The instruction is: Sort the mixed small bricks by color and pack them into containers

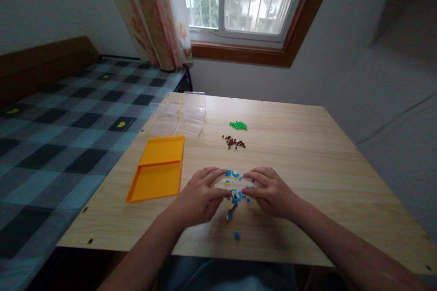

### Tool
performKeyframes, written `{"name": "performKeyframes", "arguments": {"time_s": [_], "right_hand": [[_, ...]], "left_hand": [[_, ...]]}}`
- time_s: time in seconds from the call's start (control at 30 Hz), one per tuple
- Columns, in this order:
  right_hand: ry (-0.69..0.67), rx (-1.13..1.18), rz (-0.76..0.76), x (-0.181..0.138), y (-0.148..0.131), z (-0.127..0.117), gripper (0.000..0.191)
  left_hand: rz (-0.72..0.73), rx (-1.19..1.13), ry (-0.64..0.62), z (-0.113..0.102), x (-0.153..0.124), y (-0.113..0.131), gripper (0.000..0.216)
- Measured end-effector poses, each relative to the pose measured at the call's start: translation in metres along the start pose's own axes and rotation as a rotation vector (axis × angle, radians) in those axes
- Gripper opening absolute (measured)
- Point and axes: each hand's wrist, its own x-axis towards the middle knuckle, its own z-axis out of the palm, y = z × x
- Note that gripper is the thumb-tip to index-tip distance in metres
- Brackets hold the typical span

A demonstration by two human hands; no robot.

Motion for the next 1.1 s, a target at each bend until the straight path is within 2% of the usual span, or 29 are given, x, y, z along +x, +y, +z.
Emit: {"name": "performKeyframes", "arguments": {"time_s": [0.23, 0.47, 0.73, 0.93, 1.1], "right_hand": [[0.016, -0.052, 0.066, 0.001, -0.001, 0.002, 0.034], [-0.036, -0.048, -0.038, 0.013, -0.013, 0.006, 0.038], [-0.058, -0.052, -0.008, 0.007, -0.01, 0.006, 0.032], [-0.082, -0.053, -0.017, 0.009, -0.008, 0.008, 0.047], [-0.085, -0.049, 0.001, 0.005, -0.007, 0.007, 0.039]], "left_hand": [[-0.015, 0.049, -0.004, -0.001, -0.004, -0.005, 0.029], [0.01, 0.033, 0.02, -0.002, -0.004, -0.003, 0.033], [0.036, 0.026, -0.039, 0.002, -0.004, -0.001, 0.044], [0.029, 0.054, -0.051, 0.005, -0.002, -0.003, 0.048], [0.007, 0.08, -0.049, 0.005, -0.004, -0.006, 0.047]]}}
